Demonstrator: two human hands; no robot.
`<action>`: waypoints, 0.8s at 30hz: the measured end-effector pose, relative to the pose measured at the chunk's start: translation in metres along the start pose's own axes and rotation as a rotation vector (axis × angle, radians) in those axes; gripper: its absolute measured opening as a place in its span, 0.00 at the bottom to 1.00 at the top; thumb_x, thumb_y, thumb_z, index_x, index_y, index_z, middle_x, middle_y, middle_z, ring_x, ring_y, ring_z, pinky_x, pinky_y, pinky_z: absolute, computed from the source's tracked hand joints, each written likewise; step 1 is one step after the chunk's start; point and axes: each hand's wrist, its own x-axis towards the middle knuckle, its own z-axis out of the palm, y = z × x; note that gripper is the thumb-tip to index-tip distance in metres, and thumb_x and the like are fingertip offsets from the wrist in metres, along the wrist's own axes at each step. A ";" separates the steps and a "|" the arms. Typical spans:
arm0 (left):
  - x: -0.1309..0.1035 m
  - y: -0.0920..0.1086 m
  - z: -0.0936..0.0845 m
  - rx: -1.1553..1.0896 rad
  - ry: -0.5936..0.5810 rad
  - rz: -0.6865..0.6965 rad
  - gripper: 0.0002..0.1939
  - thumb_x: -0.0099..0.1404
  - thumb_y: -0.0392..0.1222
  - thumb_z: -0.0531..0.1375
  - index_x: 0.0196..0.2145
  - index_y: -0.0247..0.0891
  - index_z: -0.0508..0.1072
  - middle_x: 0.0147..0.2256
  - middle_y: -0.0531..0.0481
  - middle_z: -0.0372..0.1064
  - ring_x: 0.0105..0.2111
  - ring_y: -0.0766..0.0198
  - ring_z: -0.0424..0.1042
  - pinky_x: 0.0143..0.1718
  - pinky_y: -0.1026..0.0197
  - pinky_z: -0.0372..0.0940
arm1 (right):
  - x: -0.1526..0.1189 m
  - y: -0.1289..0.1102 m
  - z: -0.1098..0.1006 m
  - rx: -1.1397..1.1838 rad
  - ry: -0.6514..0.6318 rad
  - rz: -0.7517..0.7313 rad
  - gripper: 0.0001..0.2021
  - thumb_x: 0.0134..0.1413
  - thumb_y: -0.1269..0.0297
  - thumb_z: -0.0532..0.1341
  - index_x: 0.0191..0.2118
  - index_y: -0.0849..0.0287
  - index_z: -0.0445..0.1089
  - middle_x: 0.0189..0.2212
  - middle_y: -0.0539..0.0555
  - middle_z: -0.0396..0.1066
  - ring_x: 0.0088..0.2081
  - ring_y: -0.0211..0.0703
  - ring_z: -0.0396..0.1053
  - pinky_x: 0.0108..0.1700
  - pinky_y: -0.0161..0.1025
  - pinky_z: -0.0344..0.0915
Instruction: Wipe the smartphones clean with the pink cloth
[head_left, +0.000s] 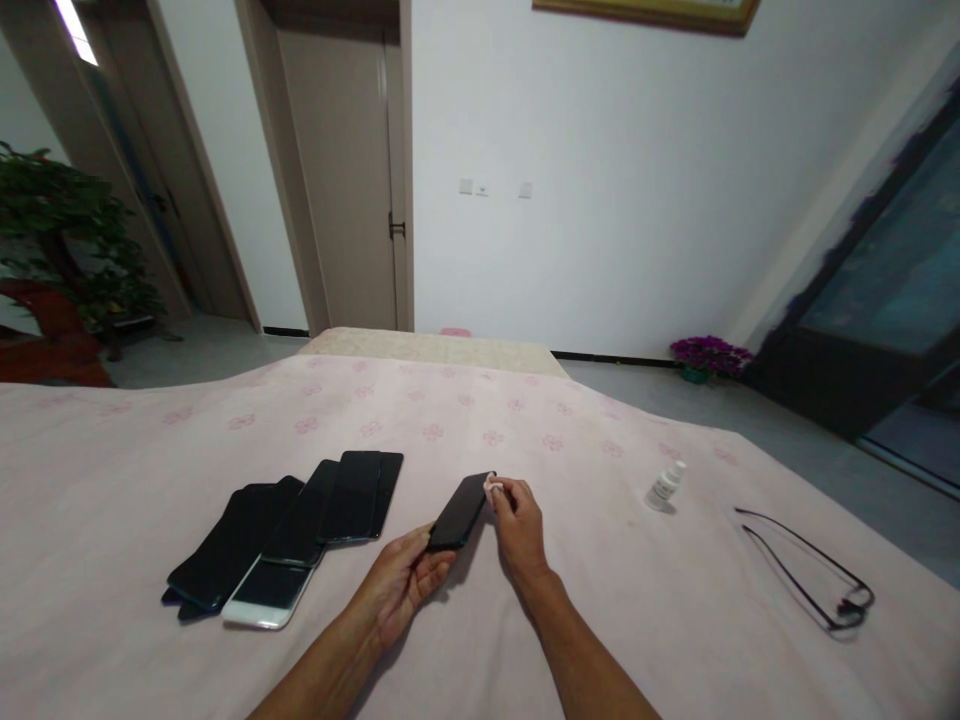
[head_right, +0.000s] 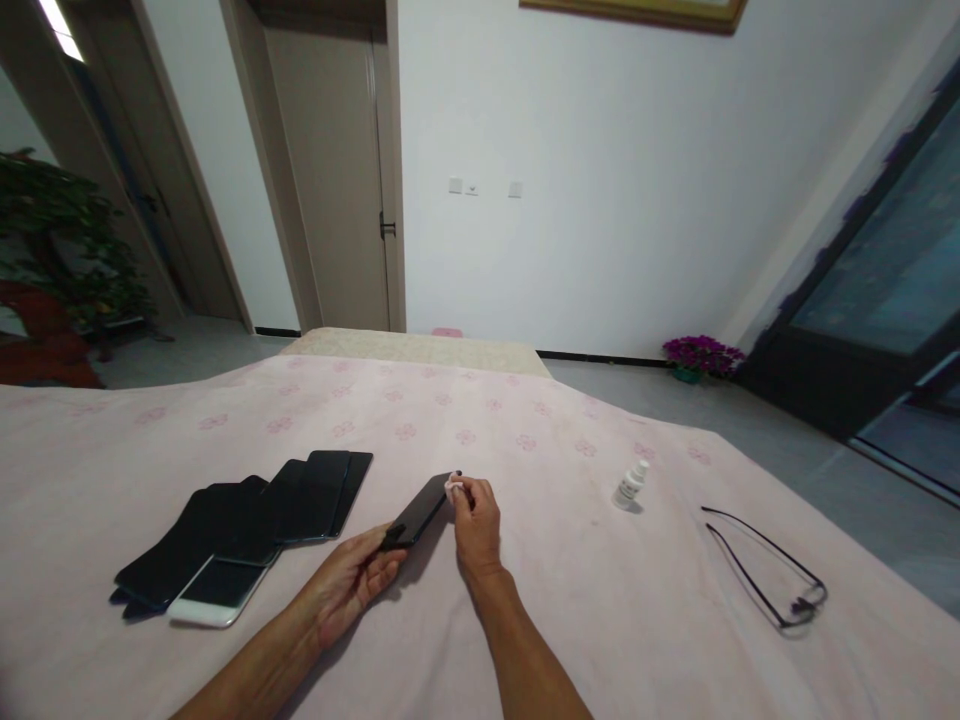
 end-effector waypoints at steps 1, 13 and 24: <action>0.000 0.000 0.000 -0.007 -0.001 0.002 0.10 0.69 0.30 0.56 0.46 0.27 0.72 0.36 0.39 0.79 0.28 0.64 0.79 0.28 0.68 0.74 | -0.002 -0.002 0.001 0.013 -0.004 0.014 0.10 0.57 0.61 0.58 0.38 0.58 0.75 0.39 0.56 0.73 0.42 0.46 0.70 0.46 0.41 0.66; -0.008 0.007 0.005 0.046 -0.077 0.120 0.19 0.67 0.32 0.59 0.55 0.33 0.67 0.43 0.37 0.77 0.33 0.62 0.80 0.31 0.65 0.75 | -0.026 -0.033 0.019 0.202 -0.143 0.131 0.12 0.56 0.58 0.59 0.39 0.59 0.74 0.35 0.55 0.73 0.34 0.43 0.68 0.35 0.37 0.66; -0.009 0.014 0.006 0.108 -0.061 0.238 0.16 0.65 0.38 0.61 0.51 0.33 0.70 0.38 0.41 0.78 0.29 0.64 0.79 0.28 0.67 0.74 | -0.026 -0.042 0.007 0.001 -0.270 -0.459 0.16 0.54 0.73 0.58 0.49 0.54 0.70 0.48 0.58 0.70 0.51 0.50 0.67 0.51 0.47 0.66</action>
